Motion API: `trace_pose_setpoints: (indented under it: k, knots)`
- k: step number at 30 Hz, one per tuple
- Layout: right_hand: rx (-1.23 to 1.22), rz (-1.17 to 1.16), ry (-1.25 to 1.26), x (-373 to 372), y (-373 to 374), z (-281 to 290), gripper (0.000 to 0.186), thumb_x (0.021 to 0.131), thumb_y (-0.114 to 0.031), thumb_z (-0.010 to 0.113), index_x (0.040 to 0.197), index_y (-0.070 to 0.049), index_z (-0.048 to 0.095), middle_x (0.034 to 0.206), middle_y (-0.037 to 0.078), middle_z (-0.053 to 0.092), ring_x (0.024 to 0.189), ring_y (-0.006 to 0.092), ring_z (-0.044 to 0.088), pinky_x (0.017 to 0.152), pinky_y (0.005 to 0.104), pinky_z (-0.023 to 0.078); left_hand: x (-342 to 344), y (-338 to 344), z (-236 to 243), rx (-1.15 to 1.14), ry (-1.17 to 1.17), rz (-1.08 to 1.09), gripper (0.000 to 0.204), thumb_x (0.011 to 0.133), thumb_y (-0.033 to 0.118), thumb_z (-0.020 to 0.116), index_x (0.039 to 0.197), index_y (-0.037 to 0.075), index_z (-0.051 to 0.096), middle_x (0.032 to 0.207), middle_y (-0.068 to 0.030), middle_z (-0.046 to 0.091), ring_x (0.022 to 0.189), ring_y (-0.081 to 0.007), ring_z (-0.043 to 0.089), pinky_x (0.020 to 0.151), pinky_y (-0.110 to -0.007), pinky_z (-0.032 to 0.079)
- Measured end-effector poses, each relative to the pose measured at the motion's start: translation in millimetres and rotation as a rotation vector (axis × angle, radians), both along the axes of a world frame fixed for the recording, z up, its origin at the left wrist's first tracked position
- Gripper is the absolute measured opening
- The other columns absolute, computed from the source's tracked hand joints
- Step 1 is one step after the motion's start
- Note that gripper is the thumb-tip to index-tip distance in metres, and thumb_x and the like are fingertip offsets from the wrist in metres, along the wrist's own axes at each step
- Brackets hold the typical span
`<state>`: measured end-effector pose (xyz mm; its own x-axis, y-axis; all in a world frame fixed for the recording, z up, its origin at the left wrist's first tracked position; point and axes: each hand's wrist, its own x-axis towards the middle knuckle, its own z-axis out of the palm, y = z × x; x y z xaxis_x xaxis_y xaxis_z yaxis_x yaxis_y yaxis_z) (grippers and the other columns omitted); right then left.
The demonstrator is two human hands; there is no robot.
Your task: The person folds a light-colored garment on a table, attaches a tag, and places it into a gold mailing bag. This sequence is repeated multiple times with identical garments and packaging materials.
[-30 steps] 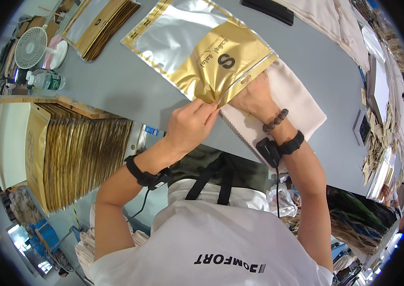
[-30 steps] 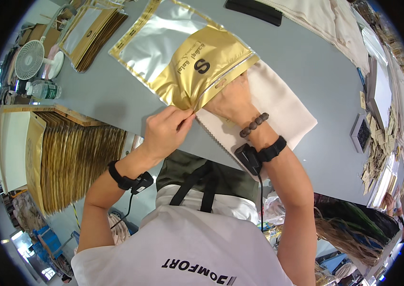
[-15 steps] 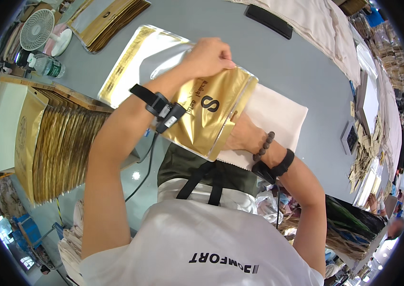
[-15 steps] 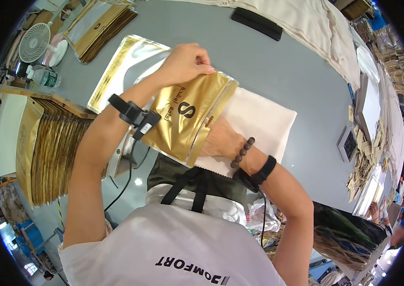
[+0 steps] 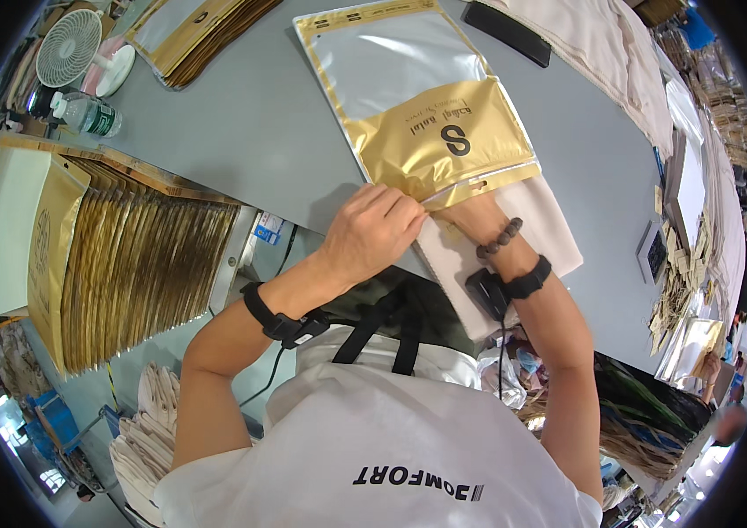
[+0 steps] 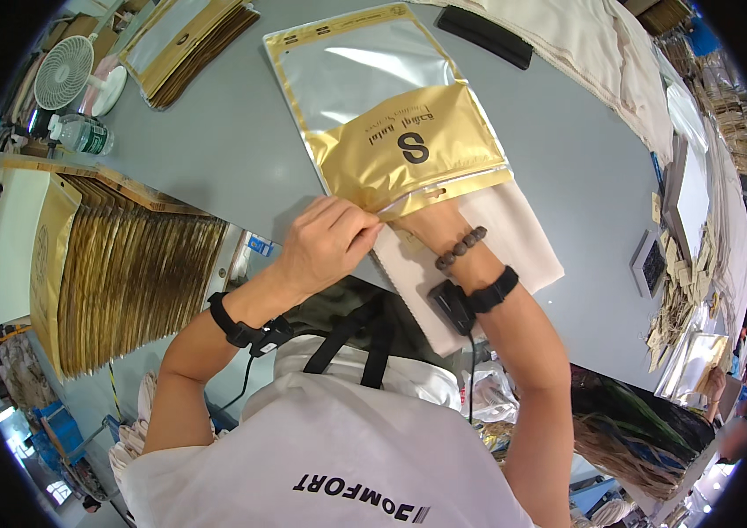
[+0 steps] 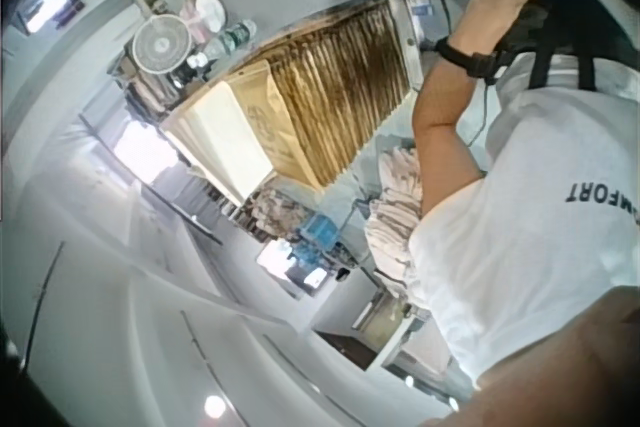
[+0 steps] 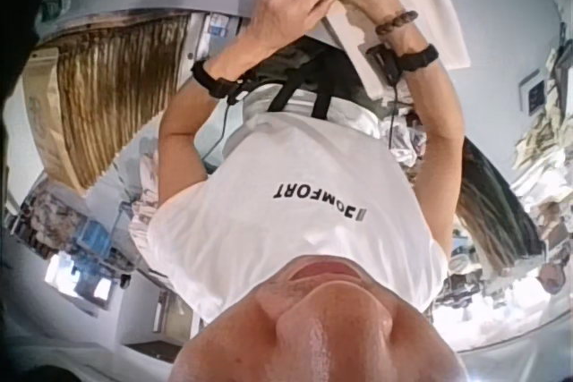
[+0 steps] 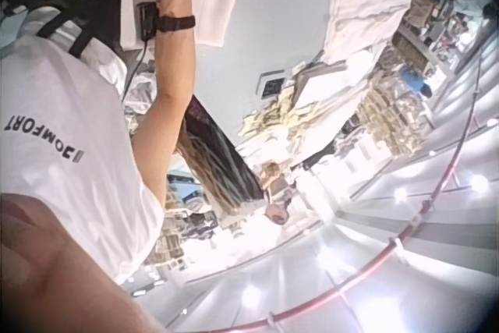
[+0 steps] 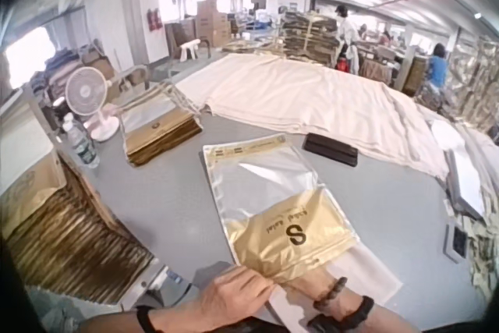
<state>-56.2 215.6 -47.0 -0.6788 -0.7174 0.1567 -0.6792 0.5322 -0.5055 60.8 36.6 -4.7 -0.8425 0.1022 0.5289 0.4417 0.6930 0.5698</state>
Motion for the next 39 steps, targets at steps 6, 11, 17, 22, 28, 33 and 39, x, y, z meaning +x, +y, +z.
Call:
trace_pose_setpoints:
  k: [6, 11, 17, 22, 28, 33, 39]
  knots:
    - [-0.284, 0.039, -0.25, -2, -3, -5, 0.04, 0.094, -0.03, 0.074, 0.131, -0.015, 0.07, 0.13, 0.007, 0.071, 0.12, 0.0304, 0.065, 0.101, 0.0467, 0.051, -18, -20, 5, 0.093, -0.034, 0.108, 0.028, 0.1, 0.019, 0.068, 0.123, 0.003, 0.072, 0.118, -0.0134, 0.072, 0.107, -0.0309, 0.068, 0.093, -0.043, 0.053]
    - [-0.128, 0.126, -0.195, -7, 11, 19, 0.041, 0.093, -0.024, 0.072, 0.132, -0.012, 0.07, 0.135, 0.012, 0.068, 0.123, 0.0341, 0.062, 0.106, 0.0474, 0.049, -20, -28, -6, -0.025, -0.161, 0.111, 0.036, 0.101, 0.016, 0.063, 0.135, 0.003, 0.067, 0.13, -0.0124, 0.067, 0.118, -0.0334, 0.061, 0.104, -0.045, 0.047]
    - [0.055, -0.149, 0.147, -4, 25, 28, 0.044, 0.08, -0.029, 0.082, 0.121, -0.013, 0.074, 0.123, 0.011, 0.07, 0.115, 0.0349, 0.065, 0.097, 0.0498, 0.051, -17, -26, -12, -0.117, -0.146, 0.124, 0.041, 0.094, 0.012, 0.067, 0.135, 0.006, 0.066, 0.13, -0.0077, 0.064, 0.119, -0.0308, 0.06, 0.101, -0.045, 0.048]
    - [-0.015, -0.215, 0.173, -18, 26, 16, 0.046, 0.077, -0.03, 0.085, 0.116, -0.011, 0.074, 0.115, 0.011, 0.072, 0.109, 0.0361, 0.066, 0.093, 0.0502, 0.052, -19, -26, -10, -0.102, -0.156, 0.131, 0.039, 0.094, 0.008, 0.066, 0.133, 0.006, 0.068, 0.133, -0.0103, 0.064, 0.118, -0.0333, 0.059, 0.105, -0.045, 0.046]
    - [0.054, -0.032, 0.14, 28, 54, 54, 0.025, 0.097, -0.017, 0.067, 0.113, 0.002, 0.068, 0.115, 0.022, 0.068, 0.11, 0.0448, 0.061, 0.096, 0.0536, 0.048, -18, -28, -12, -0.106, -0.142, 0.136, 0.04, 0.094, 0.01, 0.064, 0.134, 0.006, 0.067, 0.131, -0.0085, 0.064, 0.119, -0.0317, 0.06, 0.103, -0.046, 0.048]
    - [0.218, 0.185, 0.009, 109, 119, 97, 0.06, 0.098, -0.035, 0.073, 0.145, -0.001, 0.059, 0.156, 0.02, 0.053, 0.149, 0.0385, 0.046, 0.126, 0.0543, 0.033, -10, -33, -14, 0.141, 0.017, 0.221, 0.033, 0.092, 0.003, 0.068, 0.125, 0.007, 0.072, 0.128, -0.0136, 0.066, 0.113, -0.0338, 0.062, 0.095, -0.042, 0.054]
    - [0.405, 0.142, 0.247, 131, 135, 68, 0.076, 0.079, -0.015, 0.085, 0.149, -0.007, 0.057, 0.159, 0.018, 0.051, 0.15, 0.0379, 0.046, 0.128, 0.0554, 0.029, 10, -33, -18, 0.097, 0.127, 0.142, 0.024, 0.092, 0.002, 0.072, 0.115, 0.007, 0.074, 0.118, -0.0128, 0.069, 0.105, -0.0323, 0.067, 0.091, -0.04, 0.054]
